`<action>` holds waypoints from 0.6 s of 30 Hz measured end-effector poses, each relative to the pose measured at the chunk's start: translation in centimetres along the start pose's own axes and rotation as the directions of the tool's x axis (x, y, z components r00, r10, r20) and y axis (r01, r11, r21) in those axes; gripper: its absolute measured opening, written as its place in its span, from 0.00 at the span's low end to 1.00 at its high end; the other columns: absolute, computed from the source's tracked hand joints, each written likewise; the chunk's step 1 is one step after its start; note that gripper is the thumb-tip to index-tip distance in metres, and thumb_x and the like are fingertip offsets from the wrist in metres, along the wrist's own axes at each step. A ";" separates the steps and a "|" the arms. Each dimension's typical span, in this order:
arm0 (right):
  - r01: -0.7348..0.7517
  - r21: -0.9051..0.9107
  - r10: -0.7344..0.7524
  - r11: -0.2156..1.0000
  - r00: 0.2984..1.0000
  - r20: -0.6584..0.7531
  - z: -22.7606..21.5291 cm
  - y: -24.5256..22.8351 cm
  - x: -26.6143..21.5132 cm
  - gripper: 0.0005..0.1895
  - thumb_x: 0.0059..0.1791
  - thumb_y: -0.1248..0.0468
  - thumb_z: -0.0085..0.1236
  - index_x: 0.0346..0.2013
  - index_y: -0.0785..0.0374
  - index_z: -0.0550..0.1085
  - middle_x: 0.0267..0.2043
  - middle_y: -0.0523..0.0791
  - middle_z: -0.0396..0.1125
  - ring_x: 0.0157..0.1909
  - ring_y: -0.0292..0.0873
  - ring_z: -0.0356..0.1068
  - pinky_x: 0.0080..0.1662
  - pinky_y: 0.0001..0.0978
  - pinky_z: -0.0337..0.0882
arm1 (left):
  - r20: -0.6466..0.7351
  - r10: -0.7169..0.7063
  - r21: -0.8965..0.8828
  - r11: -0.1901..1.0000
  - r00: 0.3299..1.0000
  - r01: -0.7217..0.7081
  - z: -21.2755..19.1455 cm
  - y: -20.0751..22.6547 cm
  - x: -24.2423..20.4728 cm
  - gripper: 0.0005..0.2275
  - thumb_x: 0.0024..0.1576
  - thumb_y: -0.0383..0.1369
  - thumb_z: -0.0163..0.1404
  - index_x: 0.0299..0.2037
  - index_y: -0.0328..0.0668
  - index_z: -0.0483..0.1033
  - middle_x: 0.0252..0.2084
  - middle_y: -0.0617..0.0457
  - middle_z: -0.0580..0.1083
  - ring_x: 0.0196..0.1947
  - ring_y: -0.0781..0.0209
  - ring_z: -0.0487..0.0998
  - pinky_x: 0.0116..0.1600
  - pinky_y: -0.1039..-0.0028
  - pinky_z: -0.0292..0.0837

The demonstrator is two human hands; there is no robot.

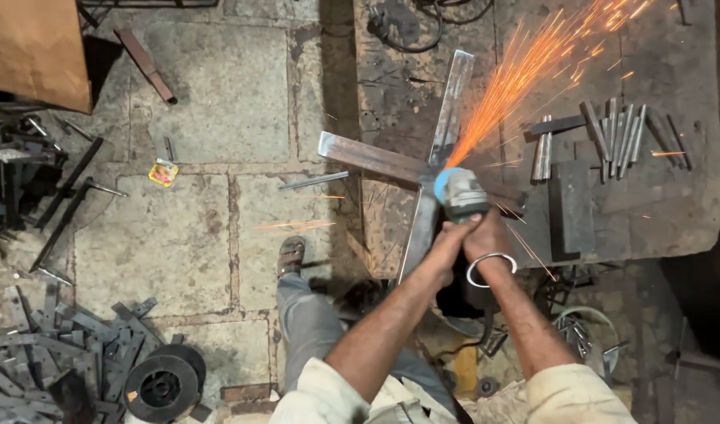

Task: Grinding and smoothing the edges of a metal cross-shaped furniture component using a handheld angle grinder.

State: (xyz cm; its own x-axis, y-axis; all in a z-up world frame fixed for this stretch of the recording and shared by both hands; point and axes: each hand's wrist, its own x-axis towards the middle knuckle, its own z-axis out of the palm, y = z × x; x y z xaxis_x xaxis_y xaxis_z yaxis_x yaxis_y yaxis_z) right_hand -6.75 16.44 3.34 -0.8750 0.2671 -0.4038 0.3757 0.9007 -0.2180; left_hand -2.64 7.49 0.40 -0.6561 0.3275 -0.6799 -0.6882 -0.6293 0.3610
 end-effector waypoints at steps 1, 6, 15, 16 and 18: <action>0.061 -0.045 -0.060 0.997 0.998 0.013 0.3 -0.2 -0.1 0.49 0.37 0.38 0.70 0.56 0.72 0.64 0.49 0.67 0.70 0.53 0.71 0.71 0.53 0.59 0.70 | 0.023 0.083 -0.093 0.992 0.996 -0.080 -0.5 -0.2 -0.2 0.29 0.55 0.50 0.57 0.60 0.36 0.73 0.58 0.47 0.74 0.60 0.56 0.72 0.64 0.64 0.61; 0.094 -0.081 -0.087 0.992 0.993 0.085 -1.6 -2.9 -1.6 0.51 0.40 0.38 0.68 0.62 0.71 0.59 0.48 0.68 0.70 0.52 0.73 0.70 0.53 0.60 0.69 | 0.104 0.083 -0.260 0.964 0.991 -0.054 -1.1 0.0 -0.1 0.32 0.54 0.51 0.60 0.59 0.30 0.72 0.57 0.37 0.72 0.57 0.42 0.72 0.62 0.53 0.65; 0.046 -0.041 -0.043 0.998 0.996 0.073 -1.5 -3.4 -1.5 0.57 0.36 0.39 0.71 0.64 0.70 0.56 0.54 0.68 0.67 0.55 0.73 0.69 0.55 0.59 0.68 | -0.009 0.044 -0.135 0.990 0.999 -0.045 -0.9 0.7 -0.8 0.33 0.51 0.53 0.58 0.60 0.36 0.71 0.61 0.43 0.73 0.62 0.52 0.72 0.67 0.60 0.61; 0.054 -0.019 -0.052 0.998 0.994 0.099 -1.5 -3.8 -1.6 0.58 0.35 0.39 0.71 0.66 0.70 0.56 0.54 0.68 0.67 0.55 0.73 0.68 0.55 0.59 0.67 | -0.017 0.052 -0.150 0.987 0.999 -0.054 -1.3 0.8 -0.8 0.33 0.51 0.53 0.58 0.60 0.35 0.72 0.60 0.42 0.74 0.60 0.50 0.73 0.65 0.60 0.63; 0.056 0.002 -0.056 0.998 0.990 0.126 -1.0 -3.3 -1.2 0.59 0.34 0.39 0.71 0.67 0.70 0.55 0.54 0.68 0.67 0.56 0.72 0.68 0.56 0.58 0.67 | -0.023 0.056 -0.164 0.985 0.998 -0.059 -1.3 0.9 -0.6 0.33 0.51 0.53 0.57 0.59 0.33 0.73 0.58 0.40 0.74 0.58 0.47 0.74 0.63 0.59 0.66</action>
State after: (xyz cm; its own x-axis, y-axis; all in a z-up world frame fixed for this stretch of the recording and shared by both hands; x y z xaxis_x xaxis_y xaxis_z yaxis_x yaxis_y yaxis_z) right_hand -7.26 13.49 5.46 -0.8493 0.1711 -0.4994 0.3262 0.9138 -0.2418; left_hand -2.40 5.79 0.28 -0.6861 0.2754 -0.6734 -0.5884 -0.7544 0.2910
